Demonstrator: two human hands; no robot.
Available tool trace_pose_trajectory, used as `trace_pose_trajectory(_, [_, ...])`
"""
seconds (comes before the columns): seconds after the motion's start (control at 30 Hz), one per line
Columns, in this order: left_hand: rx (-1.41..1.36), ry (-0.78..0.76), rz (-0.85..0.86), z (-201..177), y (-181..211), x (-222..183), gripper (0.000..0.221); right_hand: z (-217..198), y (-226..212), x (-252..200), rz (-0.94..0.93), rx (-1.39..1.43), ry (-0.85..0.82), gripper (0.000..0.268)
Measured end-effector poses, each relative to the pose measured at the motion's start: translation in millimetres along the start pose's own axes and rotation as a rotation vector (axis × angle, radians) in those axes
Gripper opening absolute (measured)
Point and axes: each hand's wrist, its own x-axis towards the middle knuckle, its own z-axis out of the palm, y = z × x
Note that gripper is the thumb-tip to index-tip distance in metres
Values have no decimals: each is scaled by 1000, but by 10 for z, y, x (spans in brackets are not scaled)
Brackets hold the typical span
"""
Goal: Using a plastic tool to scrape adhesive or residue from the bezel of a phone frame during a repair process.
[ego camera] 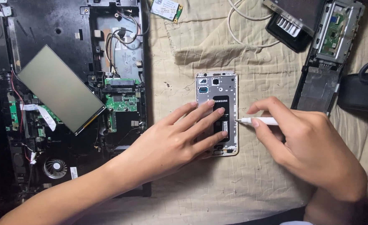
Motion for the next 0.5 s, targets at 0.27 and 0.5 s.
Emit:
trace_pose_trajectory(0.27, [-18, -6, -1, 15, 3, -5, 45, -2, 19, 30, 41, -28, 9, 14])
trace_pose_trajectory(0.5, [-18, 4, -6, 13, -3, -4, 45, -16, 49, 18, -173, -17, -23, 17])
